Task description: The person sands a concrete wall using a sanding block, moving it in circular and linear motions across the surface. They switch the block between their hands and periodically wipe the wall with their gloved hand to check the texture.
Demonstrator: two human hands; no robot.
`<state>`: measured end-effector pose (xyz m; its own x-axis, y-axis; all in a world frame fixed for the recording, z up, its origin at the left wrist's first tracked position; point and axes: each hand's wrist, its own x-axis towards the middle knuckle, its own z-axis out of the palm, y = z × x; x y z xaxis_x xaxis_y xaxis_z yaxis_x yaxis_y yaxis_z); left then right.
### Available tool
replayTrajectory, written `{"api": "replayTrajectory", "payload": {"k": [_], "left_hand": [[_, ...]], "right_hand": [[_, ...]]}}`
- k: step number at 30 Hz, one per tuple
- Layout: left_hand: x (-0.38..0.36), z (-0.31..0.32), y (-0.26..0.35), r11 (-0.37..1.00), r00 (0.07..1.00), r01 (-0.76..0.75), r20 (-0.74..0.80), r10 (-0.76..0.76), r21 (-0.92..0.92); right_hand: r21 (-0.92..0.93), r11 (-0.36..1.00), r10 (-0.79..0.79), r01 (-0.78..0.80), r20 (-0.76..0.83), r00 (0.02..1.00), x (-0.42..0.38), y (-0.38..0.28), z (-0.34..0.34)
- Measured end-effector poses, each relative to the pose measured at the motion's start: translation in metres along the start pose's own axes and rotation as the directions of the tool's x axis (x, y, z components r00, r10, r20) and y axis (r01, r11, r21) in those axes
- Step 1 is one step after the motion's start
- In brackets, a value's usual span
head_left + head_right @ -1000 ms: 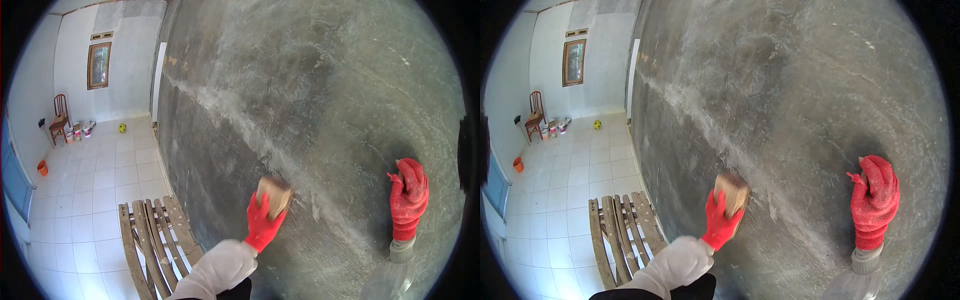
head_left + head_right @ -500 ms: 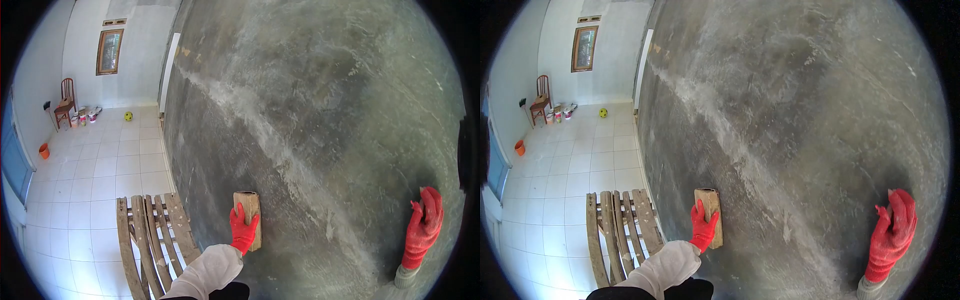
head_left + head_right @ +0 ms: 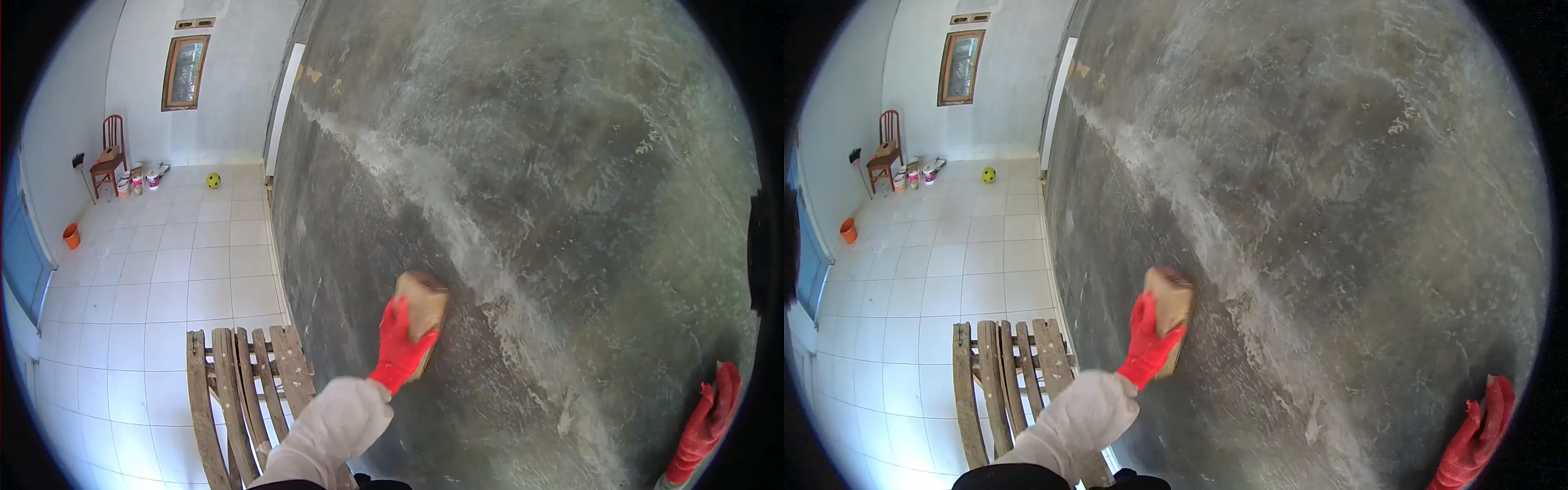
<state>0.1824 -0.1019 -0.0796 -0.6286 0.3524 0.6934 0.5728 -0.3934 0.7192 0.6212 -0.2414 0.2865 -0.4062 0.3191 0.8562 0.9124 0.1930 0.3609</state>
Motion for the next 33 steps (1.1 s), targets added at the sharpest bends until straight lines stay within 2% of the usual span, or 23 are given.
{"api": "replayTrajectory", "payload": {"k": [1,2,3,4,5,6,7,8,9,10,13,16,18,20,21,23,25,27,30,33], "left_hand": [[-0.016,0.004,-0.021,1.000,1.000,-0.003,0.002,0.003,0.006],[-0.033,0.009,-0.041,0.967,0.966,0.255,-0.027,-0.255,-0.010],[-0.041,0.012,-0.051,0.867,0.865,0.498,-0.050,-0.499,-0.036],[-0.032,0.014,-0.049,0.866,0.864,0.499,-0.045,-0.501,-0.039],[-0.011,0.014,-0.041,0.915,0.913,0.404,-0.053,-0.404,-0.001],[0.017,0.011,-0.028,0.951,0.951,0.305,-0.057,-0.303,0.040],[0.052,0.009,-0.016,0.983,0.983,0.182,-0.033,-0.182,-0.009],[0.095,0.004,0.003,0.997,0.998,0.055,-0.016,-0.056,-0.060],[0.134,0.001,0.022,0.999,0.999,-0.044,-0.010,0.043,-0.015],[0.164,-0.001,0.034,0.989,0.990,-0.143,0.002,0.143,0.030],[0.204,-0.004,0.039,0.983,0.983,-0.183,0.010,0.183,-0.012],[0.169,-0.003,-0.013,0.982,0.982,-0.189,-0.011,0.189,0.008],[0.122,0.000,-0.071,0.996,0.998,-0.064,-0.019,0.063,-0.068],[0.077,-0.002,-0.108,0.977,0.977,0.210,-0.026,-0.211,-0.039],[0.082,-0.006,-0.109,0.978,0.978,0.204,-0.024,-0.205,-0.031],[0.088,-0.005,-0.108,0.984,0.985,0.173,-0.015,-0.173,-0.036],[0.142,-0.004,-0.085,0.994,1.000,-0.025,0.002,0.025,-0.102],[0.201,-0.013,-0.039,0.972,0.973,-0.212,0.070,0.220,-0.103],[0.240,-0.010,0.009,0.959,0.960,-0.280,0.004,0.281,-0.036],[0.221,-0.011,-0.024,0.942,0.942,-0.332,0.027,0.333,-0.047]], "right_hand": [[0.042,0.998,-0.048,0.048,0.000,0.999,0.001,0.008,0.000],[0.045,0.998,-0.045,0.045,0.004,0.999,-0.001,0.010,0.002],[0.032,0.998,-0.045,0.045,-0.006,0.999,-0.002,0.011,0.002],[0.015,0.999,-0.046,0.046,-0.019,0.999,-0.003,0.013,0.002],[0.010,0.999,-0.046,0.046,-0.018,0.999,-0.008,0.019,0.004],[0.070,0.997,0.023,-0.021,-0.022,1.000,-0.013,0.025,0.008],[0.130,0.988,0.090,-0.086,-0.022,0.996,-0.016,0.030,0.011],[0.130,0.988,0.087,-0.084,-0.021,0.996,-0.002,0.001,0.003],[-0.011,0.994,-0.113,0.112,-0.106,0.988,0.022,-0.051,-0.014],[-0.165,0.943,-0.316,0.290,-0.160,0.935,0.037,-0.081,-0.025],[-0.226,0.941,-0.286,0.253,-0.128,0.950,0.036,-0.085,-0.026],[-0.229,0.936,-0.297,0.266,-0.116,0.948,0.039,-0.088,-0.026],[-0.234,0.937,-0.295,0.261,-0.128,0.947,0.039,-0.088,-0.025],[-0.238,0.936,-0.295,0.258,-0.133,0.946,0.038,-0.085,-0.024],[-0.246,0.931,-0.307,0.269,-0.130,0.943,0.037,-0.082,-0.023],[-0.256,0.924,-0.323,0.284,-0.122,0.939,0.037,-0.082,-0.024],[-0.233,0.937,-0.292,0.261,-0.108,0.950,0.037,-0.085,-0.024],[-0.244,0.933,-0.296,0.264,-0.106,0.949,0.038,-0.086,-0.024],[-0.262,0.927,-0.301,0.268,-0.093,0.949,0.039,-0.087,-0.024],[-0.272,0.925,-0.298,0.265,-0.088,0.950,0.039,-0.084,-0.022]]}}
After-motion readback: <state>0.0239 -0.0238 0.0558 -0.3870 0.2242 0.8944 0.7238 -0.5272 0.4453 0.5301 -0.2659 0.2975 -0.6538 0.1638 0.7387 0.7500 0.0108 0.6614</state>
